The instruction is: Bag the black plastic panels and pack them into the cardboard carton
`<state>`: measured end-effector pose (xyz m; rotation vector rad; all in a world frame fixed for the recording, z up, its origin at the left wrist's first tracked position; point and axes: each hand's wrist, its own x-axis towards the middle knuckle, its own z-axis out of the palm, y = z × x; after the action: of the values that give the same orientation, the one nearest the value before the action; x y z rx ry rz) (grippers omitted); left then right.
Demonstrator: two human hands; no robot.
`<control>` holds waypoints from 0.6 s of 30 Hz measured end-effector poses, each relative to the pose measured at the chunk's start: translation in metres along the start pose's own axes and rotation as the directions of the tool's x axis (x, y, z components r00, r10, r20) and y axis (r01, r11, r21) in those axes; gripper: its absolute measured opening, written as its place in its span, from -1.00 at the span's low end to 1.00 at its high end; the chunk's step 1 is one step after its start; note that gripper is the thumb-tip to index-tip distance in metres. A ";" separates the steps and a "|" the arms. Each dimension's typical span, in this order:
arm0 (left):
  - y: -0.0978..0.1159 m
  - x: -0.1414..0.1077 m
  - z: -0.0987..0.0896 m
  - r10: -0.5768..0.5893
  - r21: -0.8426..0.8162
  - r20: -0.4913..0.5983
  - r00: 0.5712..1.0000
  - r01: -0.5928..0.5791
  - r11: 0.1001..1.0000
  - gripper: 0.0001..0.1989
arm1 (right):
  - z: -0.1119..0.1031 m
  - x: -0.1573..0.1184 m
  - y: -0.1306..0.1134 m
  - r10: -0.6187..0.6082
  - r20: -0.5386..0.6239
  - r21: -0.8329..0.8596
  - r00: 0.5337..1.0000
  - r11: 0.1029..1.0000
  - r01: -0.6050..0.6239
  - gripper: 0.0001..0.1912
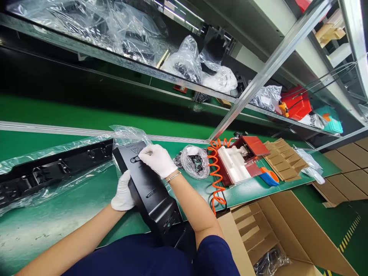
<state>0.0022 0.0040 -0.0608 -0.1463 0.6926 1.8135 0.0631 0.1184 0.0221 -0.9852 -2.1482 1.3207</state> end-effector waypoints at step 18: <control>-0.009 -0.001 -0.009 0.150 0.115 -0.105 0.983 -0.138 0.984 -0.56 | 0.014 0.000 0.008 0.126 0.191 0.342 0.973 0.921 -0.186 -0.52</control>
<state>0.0087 -0.0002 -0.0715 -0.1315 0.8993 1.9118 0.0568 0.1122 0.0082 -0.9368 -1.8710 1.8527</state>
